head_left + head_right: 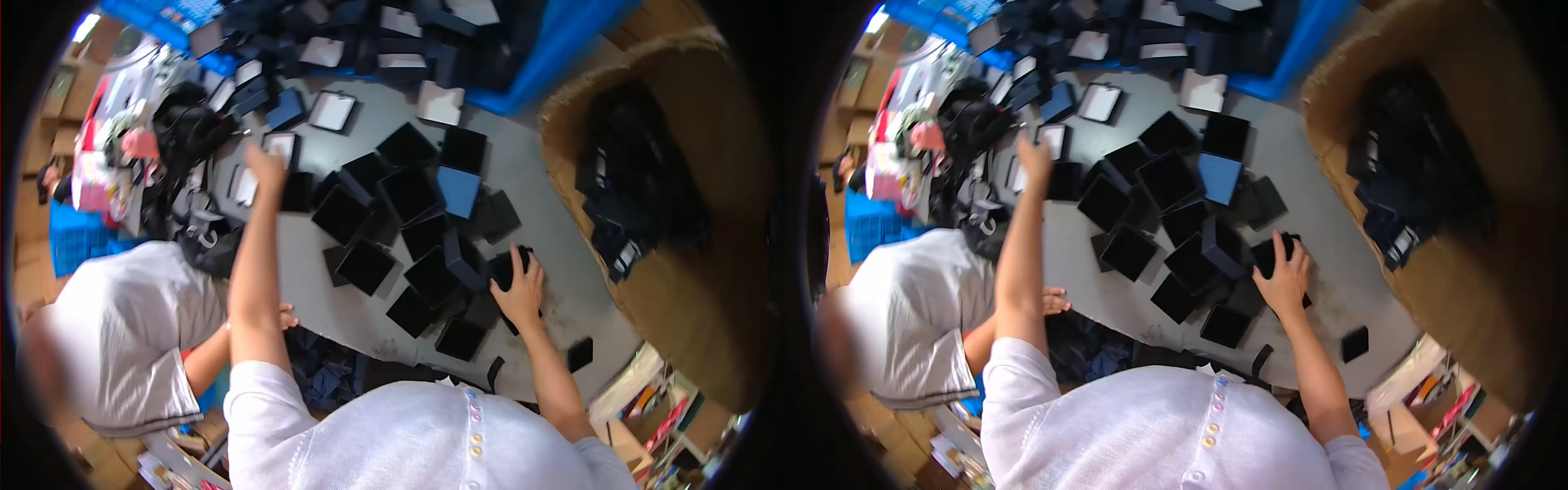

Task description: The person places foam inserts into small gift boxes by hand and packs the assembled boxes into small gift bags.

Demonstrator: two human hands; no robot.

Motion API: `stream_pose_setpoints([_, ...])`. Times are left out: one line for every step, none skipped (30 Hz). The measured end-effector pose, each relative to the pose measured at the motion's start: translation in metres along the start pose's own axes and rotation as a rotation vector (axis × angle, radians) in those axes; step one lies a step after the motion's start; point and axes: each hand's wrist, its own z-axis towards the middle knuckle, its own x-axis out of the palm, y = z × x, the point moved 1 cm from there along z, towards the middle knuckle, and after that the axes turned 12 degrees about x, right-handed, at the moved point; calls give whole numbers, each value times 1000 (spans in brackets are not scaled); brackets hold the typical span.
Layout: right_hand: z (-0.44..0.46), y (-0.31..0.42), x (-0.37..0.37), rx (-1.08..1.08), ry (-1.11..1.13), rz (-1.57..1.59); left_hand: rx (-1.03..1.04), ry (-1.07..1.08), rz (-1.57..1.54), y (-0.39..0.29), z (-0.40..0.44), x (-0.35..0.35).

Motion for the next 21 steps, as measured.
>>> stream_pose_setpoints([2,1,-4,-8,45,102,62,-16,25,57,16,27])
stream_pose_setpoints([3,0,-10,-9,95,199,-118,168,103,69,22,31])
stream_pose_setpoints([4,0,-17,-7,88,274,-210,344,180,42,19,15])
stream_pose_setpoints([3,-1,-23,46,84,323,-301,503,264,15,20,-3])
stream_pose_setpoints([5,-5,-29,64,70,361,-288,527,250,3,14,-2])
stream_pose_setpoints([4,-7,-36,80,61,404,-182,508,322,-4,8,-3])
stream_pose_setpoints([4,-8,-45,116,28,455,-78,479,394,-9,2,-4])
stream_pose_setpoints([4,-9,-55,121,-40,510,-73,487,393,-1,-1,-3])
stream_pose_setpoints([4,-12,-63,116,-84,539,87,328,280,9,-1,-5])
stream_pose_setpoints([4,-13,-70,111,-130,570,247,167,165,18,-2,-7])
stream_pose_setpoints([4,-11,-75,61,-183,580,256,169,166,-4,-7,-28])
stream_pose_setpoints([3,-4,-82,66,-186,586,130,142,-48,-50,-18,-63])
stream_pose_setpoints([2,9,-88,-12,-184,592,0,114,-261,-86,-32,-86])
stream_pose_setpoints([1,24,-94,-94,-179,598,237,29,-471,-101,-50,-89])
stream_pose_setpoints([-1,40,-97,-168,-168,588,94,256,-588,-153,-69,-120])
stream_pose_setpoints([-3,56,-100,-236,-133,586,270,284,-611,-166,-91,-117])
stream_pose_setpoints([-5,71,-101,-337,-114,564,154,488,-630,-202,-109,-131])
stream_pose_setpoints([-7,83,-100,-438,-97,541,411,467,-710,-225,-125,-133])
stream_pose_setpoints([-9,95,-98,-500,-85,486,398,537,-891,-235,-143,-128])
stream_pose_setpoints([-11,103,-96,-557,-74,427,236,652,-1019,-252,-159,-130])
stream_pose_setpoints([-10,107,-91,-599,-6,386,100,714,-1164,-267,-171,-132])
